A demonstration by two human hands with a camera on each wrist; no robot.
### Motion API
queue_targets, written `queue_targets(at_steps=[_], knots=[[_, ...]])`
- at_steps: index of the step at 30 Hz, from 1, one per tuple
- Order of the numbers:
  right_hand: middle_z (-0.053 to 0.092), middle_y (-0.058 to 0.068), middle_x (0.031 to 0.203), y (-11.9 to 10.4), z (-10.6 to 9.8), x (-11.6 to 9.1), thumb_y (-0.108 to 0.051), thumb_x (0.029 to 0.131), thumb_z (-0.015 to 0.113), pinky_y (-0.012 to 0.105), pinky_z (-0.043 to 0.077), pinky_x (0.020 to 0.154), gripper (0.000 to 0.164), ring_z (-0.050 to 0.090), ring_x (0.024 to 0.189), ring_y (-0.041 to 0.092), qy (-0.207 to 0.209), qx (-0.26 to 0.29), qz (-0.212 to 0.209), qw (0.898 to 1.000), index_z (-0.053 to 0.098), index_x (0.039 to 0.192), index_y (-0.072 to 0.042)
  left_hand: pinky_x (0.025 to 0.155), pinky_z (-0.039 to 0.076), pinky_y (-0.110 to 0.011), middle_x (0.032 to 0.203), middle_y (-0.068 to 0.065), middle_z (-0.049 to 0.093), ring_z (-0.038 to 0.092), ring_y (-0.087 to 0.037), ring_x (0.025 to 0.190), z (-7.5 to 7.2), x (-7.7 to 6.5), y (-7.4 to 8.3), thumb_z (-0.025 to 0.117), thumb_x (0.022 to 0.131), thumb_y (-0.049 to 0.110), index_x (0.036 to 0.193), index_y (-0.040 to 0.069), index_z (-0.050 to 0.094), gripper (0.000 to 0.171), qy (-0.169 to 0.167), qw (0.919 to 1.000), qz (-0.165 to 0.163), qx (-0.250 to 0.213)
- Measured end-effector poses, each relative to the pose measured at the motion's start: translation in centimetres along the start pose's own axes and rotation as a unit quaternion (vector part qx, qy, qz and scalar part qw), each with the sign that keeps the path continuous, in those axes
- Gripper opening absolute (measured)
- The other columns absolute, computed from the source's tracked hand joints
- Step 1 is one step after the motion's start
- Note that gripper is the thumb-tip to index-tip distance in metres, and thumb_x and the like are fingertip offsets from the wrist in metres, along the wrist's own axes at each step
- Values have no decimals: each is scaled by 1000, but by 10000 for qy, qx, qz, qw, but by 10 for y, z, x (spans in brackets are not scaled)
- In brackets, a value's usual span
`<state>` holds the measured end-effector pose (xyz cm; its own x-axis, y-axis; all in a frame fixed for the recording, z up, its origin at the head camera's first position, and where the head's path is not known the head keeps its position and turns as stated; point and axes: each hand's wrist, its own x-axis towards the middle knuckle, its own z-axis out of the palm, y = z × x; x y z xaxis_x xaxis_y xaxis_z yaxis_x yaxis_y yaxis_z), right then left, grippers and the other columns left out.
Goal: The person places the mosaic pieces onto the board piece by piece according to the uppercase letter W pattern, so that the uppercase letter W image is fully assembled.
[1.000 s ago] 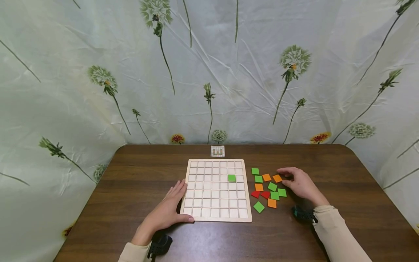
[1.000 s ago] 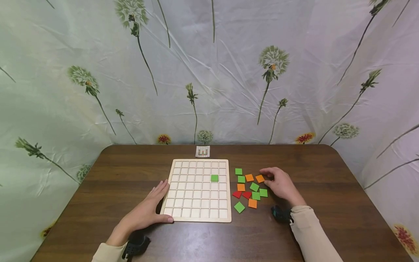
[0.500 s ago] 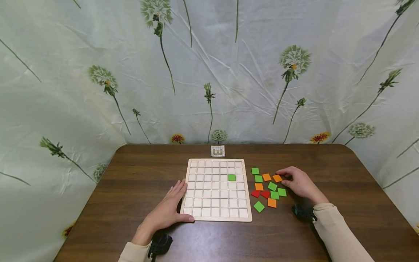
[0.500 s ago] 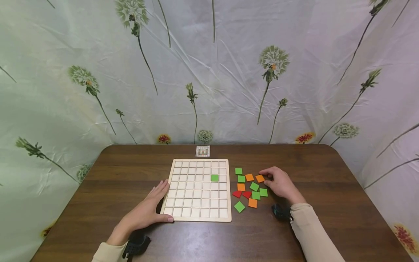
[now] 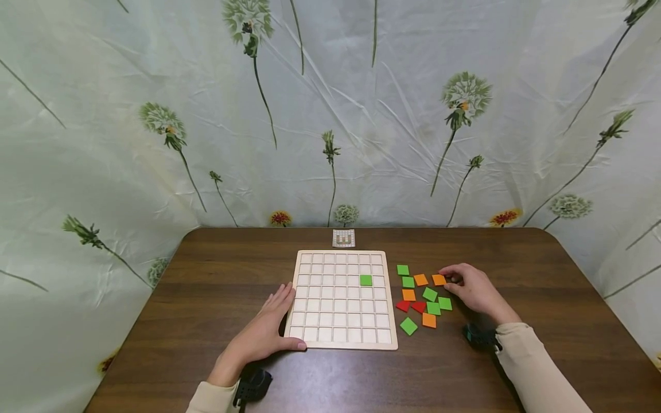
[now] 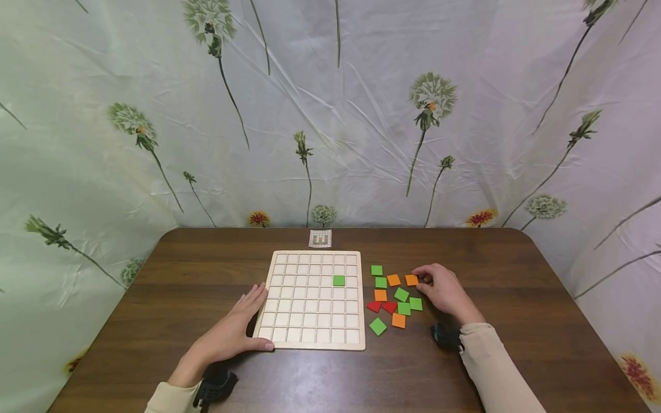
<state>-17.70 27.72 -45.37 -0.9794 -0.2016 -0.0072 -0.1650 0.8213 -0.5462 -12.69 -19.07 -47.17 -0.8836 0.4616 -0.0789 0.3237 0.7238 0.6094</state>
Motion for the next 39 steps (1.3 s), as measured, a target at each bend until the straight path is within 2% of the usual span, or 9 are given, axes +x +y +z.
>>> queue_targets(at_steps=[6, 16, 28, 39], knots=[[67, 15, 103, 0, 0, 0, -3, 93, 68, 49, 54, 79, 26, 61, 87, 26, -17, 63, 121, 9999, 68, 118, 4, 123, 10, -53, 167, -16, 10, 4, -31, 154, 1, 0, -1, 80, 75, 60, 159, -1, 18, 121, -23, 10000, -29, 4], [67, 14, 102, -1, 2, -4, -3, 92, 69, 45, 53, 76, 27, 60, 85, 24, 91, 140, 94, 9998, 68, 119, 4, 123, 9, -52, 167, -17, 10, 5, -31, 154, 1, -1, 0, 81, 75, 60, 158, -2, 18, 121, 7, 10000, -23, 6], [65, 9, 94, -19, 5, -6, -3, 91, 71, 41, 52, 74, 27, 56, 81, 22, 357, 183, 77, 9992, 69, 117, 3, 123, 10, -53, 167, -17, 9, 4, -31, 154, 1, -1, 1, 80, 75, 60, 158, -2, 18, 121, -4, 10000, 16, 65], [65, 9, 94, -33, 12, -5, -3, 90, 72, 39, 51, 73, 29, 55, 80, 22, 467, 236, -1, 9986, 69, 118, 4, 123, 10, -52, 167, -18, 10, 5, -32, 154, 0, 0, 2, 81, 75, 59, 158, -3, 18, 121, 5, 9999, 25, 114]])
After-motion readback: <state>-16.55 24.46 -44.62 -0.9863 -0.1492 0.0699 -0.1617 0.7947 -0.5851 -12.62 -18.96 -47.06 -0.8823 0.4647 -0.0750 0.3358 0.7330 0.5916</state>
